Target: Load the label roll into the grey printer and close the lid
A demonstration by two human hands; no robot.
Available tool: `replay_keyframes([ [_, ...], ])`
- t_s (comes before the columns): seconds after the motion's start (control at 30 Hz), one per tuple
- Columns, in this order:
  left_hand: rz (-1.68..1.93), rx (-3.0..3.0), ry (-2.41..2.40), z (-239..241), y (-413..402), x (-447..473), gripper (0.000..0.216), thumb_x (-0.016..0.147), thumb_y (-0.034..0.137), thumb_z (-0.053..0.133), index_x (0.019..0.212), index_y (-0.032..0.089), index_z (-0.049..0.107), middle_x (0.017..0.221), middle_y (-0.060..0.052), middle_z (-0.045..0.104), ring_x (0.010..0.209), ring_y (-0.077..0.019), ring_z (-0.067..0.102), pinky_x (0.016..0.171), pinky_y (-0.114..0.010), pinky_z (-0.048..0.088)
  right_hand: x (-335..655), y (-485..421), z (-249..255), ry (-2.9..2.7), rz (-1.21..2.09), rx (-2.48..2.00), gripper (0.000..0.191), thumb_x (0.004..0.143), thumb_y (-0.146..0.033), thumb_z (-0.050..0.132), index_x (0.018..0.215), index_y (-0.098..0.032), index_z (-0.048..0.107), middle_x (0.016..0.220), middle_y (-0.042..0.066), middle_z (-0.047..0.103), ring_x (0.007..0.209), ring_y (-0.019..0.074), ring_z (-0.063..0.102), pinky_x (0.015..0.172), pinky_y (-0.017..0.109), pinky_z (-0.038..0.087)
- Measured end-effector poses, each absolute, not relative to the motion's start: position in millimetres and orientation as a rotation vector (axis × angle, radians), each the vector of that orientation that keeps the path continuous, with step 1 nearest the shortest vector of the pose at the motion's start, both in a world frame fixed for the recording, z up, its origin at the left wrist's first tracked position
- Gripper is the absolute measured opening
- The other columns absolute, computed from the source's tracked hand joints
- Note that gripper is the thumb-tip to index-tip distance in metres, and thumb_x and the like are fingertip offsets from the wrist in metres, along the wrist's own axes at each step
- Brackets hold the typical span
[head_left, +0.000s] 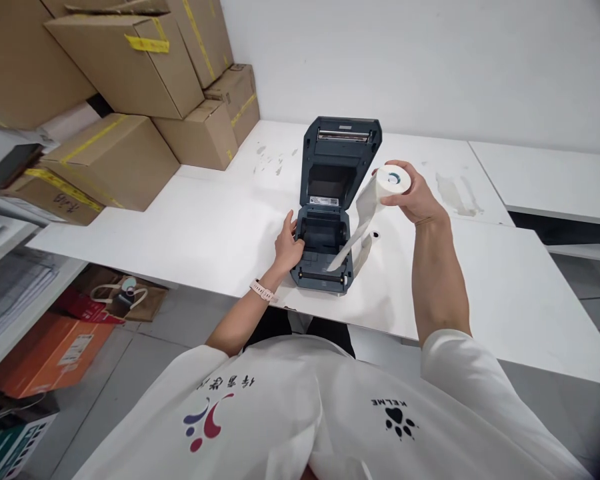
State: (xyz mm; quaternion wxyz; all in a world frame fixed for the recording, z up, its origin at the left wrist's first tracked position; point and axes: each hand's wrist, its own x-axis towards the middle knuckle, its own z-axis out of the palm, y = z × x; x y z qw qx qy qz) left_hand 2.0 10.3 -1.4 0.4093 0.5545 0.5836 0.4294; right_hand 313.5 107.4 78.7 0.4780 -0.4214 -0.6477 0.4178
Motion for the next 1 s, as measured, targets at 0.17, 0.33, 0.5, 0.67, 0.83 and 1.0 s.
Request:
replay_keyframes([
  [0.17, 1.083, 1.370, 1.475, 4, 8, 3, 0.097, 0.073, 0.008, 0.056, 0.163, 0.030, 0.026, 0.160, -0.008, 0.053, 0.148, -0.0293, 0.050, 0.119, -0.050, 0.043, 319, 143, 27, -1.434, 1.098, -1.181, 0.085, 0.043, -0.035, 0.082, 0.124, -0.025, 0.057, 0.123, 0.007, 0.071, 0.115, 0.0273, 0.066, 0.099, 0.040, 0.054],
  [0.33, 1.061, 1.366, 1.492, 6, 7, 3, 0.097, 0.074, 0.009, 0.056, 0.164, 0.028, 0.025, 0.161, -0.009, 0.050, 0.148, -0.0299, 0.050, 0.119, -0.050, 0.044, 313, 152, -7, -1.452, 1.121, -1.325, 0.087, 0.043, -0.037, 0.081, 0.125, -0.024, 0.055, 0.116, 0.005, 0.070, 0.110, 0.0252, 0.065, 0.096, 0.039, 0.054],
  [0.5, 1.084, 1.370, 1.478, -1, 10, 1, 0.097, 0.073, 0.009, 0.058, 0.163, 0.032, 0.026, 0.161, -0.007, 0.052, 0.148, -0.0296, 0.050, 0.119, -0.050, 0.044, 322, 139, -18, -1.332, 1.197, -1.276, 0.090, 0.046, -0.031, 0.084, 0.130, -0.027, 0.053, 0.136, 0.007, 0.065, 0.124, 0.0239, 0.062, 0.106, 0.039, 0.051],
  [0.67, 1.111, 1.379, 1.458, -10, 14, 1, 0.098, 0.073, 0.009, 0.058, 0.163, 0.030, 0.026, 0.160, -0.009, 0.052, 0.147, -0.0291, 0.051, 0.119, -0.049, 0.044, 346, 82, -21, -1.278, 1.097, -1.338, 0.067, 0.059, -0.034, 0.079, 0.123, -0.029, 0.062, 0.148, 0.012, 0.060, 0.131, 0.0253, 0.062, 0.108, 0.043, 0.052],
  [0.83, 1.119, 1.366, 1.432, -12, 14, 2, 0.097, 0.073, 0.009, 0.057, 0.162, 0.031, 0.028, 0.160, -0.008, 0.052, 0.147, -0.0282, 0.052, 0.119, -0.048, 0.044, 330, 30, -19, -1.523, 1.351, -1.362, 0.055, 0.066, -0.046, 0.088, 0.114, -0.025, 0.072, 0.126, 0.009, 0.074, 0.106, 0.0251, 0.070, 0.096, 0.044, 0.056],
  [1.0, 1.118, 1.322, 1.429, -9, 13, 2, 0.096, 0.073, 0.009, 0.056, 0.162, 0.030, 0.028, 0.161, -0.008, 0.051, 0.147, -0.0277, 0.052, 0.119, -0.047, 0.045, 313, 18, 22, -1.543, 1.336, -1.112, 0.058, 0.066, -0.066, 0.086, 0.106, -0.026, 0.074, 0.098, 0.007, 0.077, 0.096, 0.0291, 0.072, 0.091, 0.046, 0.057],
])
